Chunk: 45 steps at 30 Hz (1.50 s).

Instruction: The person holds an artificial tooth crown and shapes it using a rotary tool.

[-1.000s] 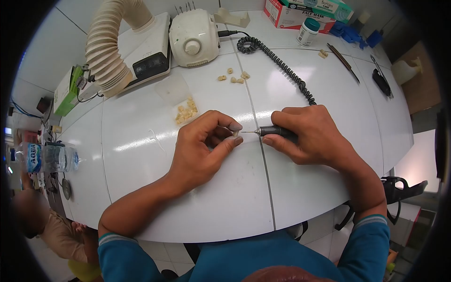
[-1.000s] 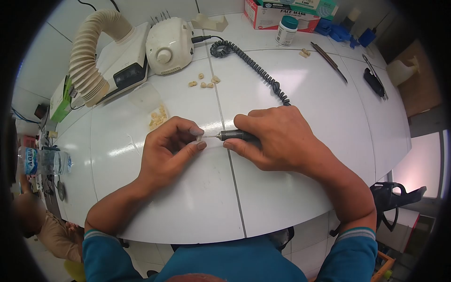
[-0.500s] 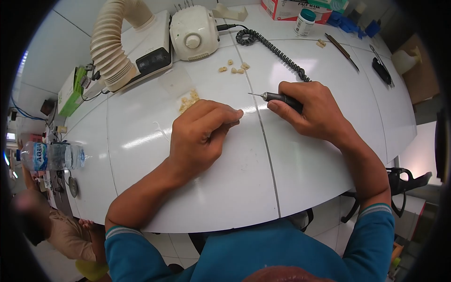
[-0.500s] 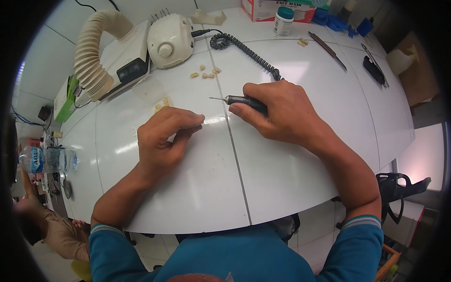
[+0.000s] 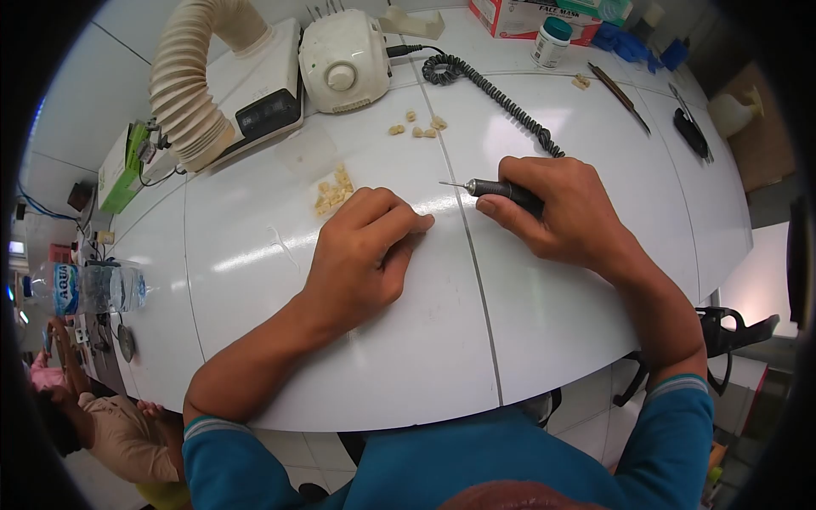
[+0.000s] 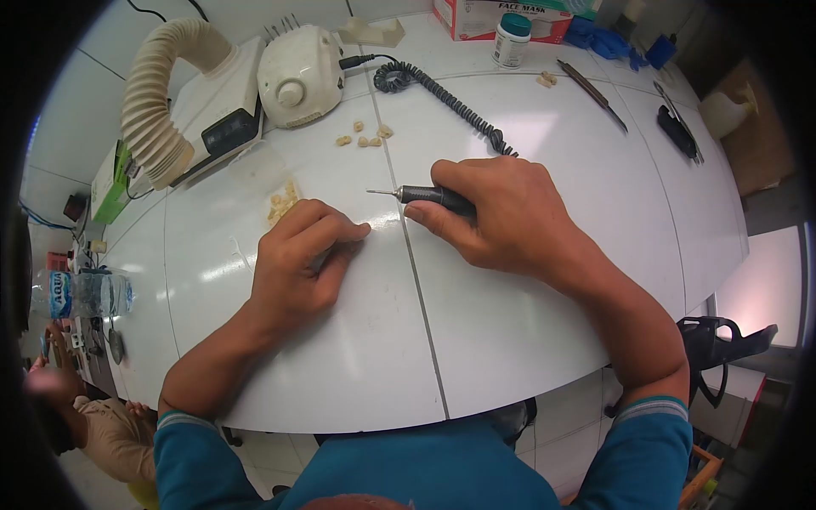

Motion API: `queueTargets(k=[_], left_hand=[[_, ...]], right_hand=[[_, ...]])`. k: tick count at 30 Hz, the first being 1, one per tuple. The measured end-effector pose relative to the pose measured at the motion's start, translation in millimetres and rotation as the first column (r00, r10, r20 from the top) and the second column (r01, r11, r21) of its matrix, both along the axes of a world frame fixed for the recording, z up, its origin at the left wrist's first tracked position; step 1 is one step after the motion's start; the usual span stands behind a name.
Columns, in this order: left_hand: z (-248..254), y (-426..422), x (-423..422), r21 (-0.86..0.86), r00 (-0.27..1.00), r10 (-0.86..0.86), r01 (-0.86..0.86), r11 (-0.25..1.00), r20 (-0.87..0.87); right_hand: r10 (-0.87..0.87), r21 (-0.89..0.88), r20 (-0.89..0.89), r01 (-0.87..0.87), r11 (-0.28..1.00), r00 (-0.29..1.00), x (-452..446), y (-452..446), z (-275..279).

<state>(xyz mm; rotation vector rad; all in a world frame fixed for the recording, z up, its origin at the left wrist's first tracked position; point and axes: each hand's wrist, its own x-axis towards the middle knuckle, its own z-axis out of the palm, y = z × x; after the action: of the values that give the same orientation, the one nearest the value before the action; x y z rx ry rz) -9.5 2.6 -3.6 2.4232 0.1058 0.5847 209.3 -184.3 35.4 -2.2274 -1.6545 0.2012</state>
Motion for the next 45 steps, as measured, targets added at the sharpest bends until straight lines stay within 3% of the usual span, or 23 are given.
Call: queueTargets(k=[4,7,13,19,45], left_hand=[[9.8,2.1,4.5,-0.263,0.996,0.058,-0.04,0.964,0.063],[-1.4,8.9,5.2,-0.357,0.996,0.049,-0.021,0.934,0.069],[5.5,3.9,-1.4,-0.467,0.995,0.032,-0.074,0.881,-0.098],[1.7,2.6,0.5,-0.558,0.996,0.025,-0.067,0.827,-0.083],[5.8,3.6,-0.5,-0.558,0.992,0.022,-0.087,0.825,-0.122]], right_hand=[[0.021,0.026,-0.031,-0.02,0.999,0.999,-0.2,0.0,0.3],[0.044,0.061,-0.041,-0.041,0.997,0.998,-1.1,0.1,-1.5],[0.102,0.138,0.0,-0.101,0.985,0.995,-3.8,-2.3,-10.7],[0.131,0.105,0.045,-0.135,0.985,0.99,-5.9,-2.5,-10.1],[0.177,0.097,0.089,-0.185,0.978,0.98,-7.8,-2.7,-11.1]])
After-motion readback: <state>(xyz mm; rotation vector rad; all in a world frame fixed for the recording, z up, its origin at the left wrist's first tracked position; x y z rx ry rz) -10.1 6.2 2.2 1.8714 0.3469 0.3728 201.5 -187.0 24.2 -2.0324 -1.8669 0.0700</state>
